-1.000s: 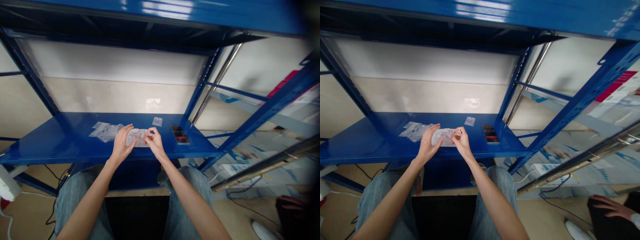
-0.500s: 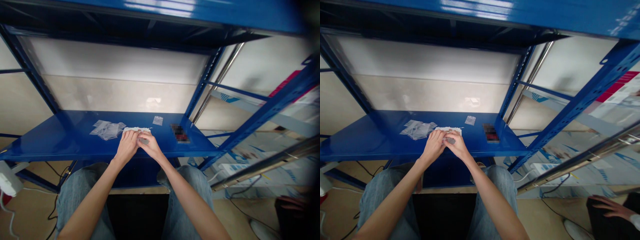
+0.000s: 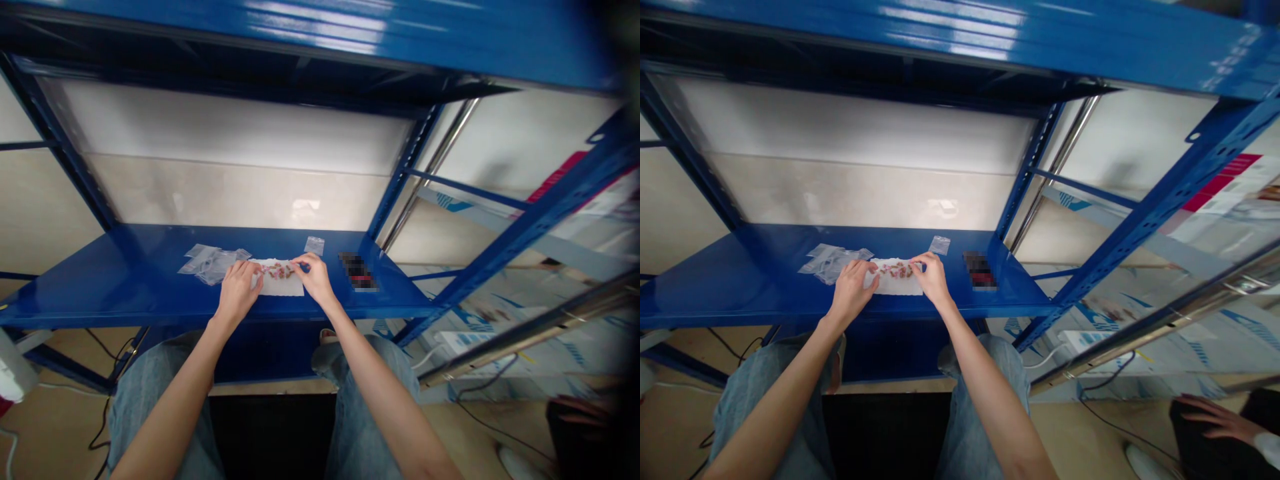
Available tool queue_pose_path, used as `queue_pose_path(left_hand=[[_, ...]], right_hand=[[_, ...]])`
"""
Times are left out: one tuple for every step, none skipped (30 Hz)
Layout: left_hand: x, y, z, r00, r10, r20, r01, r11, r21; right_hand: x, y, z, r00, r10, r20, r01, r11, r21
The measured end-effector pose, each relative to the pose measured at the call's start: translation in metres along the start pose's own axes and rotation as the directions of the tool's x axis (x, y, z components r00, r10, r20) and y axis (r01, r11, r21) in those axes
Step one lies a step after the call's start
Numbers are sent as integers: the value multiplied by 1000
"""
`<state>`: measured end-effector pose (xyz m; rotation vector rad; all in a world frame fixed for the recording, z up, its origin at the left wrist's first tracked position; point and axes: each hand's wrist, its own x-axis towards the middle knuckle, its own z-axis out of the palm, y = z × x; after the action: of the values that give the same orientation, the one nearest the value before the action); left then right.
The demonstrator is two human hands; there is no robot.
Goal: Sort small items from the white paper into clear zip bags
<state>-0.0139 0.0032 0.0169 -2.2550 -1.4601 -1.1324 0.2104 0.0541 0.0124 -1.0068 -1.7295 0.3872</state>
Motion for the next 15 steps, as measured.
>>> queue_pose_path(left_hand=[[0,-1,0,1000,-9,-1,9,1000,-7],[-1,-2,1,1000,-13,2,13,1000,-12],[-1,-1,2,1000,-13,7,14,1000,-20],[-1,0,3,1000,-12,14,12,999,-31],[-2,2,5,1000,-9,19,10,999,-43],[-2,4,7,1000,-8,23,9,999,-54],[-3,6,9,1000,-7,29,8,998,-61],[-4,8,10,999,-6,33,8,998,-65],[-5,10,12,999,-3,37,6,998,-67],[-5,11,13,999,2,41,1,998,-69],[-6,12,14,999,10,44,-7,997,-73],[-7,12,14,999,20,46,-16,997,-75],[-8,13,15,999,28,45,-24,997,-75],[-8,13,15,998,33,45,-30,997,-72],[-9,13,15,998,37,46,-34,997,-67]], right_hand=[[3,10,-1,1000,27,2,-26,997,-66],[4,18,0,999,49,15,-47,991,-128],[5,24,1,997,66,31,-60,982,-181],[4,29,3,996,74,45,-62,972,-226],[3,31,5,996,71,59,-53,963,-264],[1,31,8,996,58,74,-34,955,-295],[-1,30,10,995,40,90,-9,947,-321],[-3,28,13,994,20,106,17,940,-341],[-5,26,14,993,2,121,41,934,-356],[-7,24,15,991,-13,135,62,928,-368],[-8,22,16,989,-25,148,80,922,-379],[-9,21,16,987,-33,159,94,917,-389],[-9,21,16,985,-39,166,103,912,-397],[-9,20,16,984,-41,173,109,908,-404],[-9,20,15,983,-41,177,112,905,-410]])
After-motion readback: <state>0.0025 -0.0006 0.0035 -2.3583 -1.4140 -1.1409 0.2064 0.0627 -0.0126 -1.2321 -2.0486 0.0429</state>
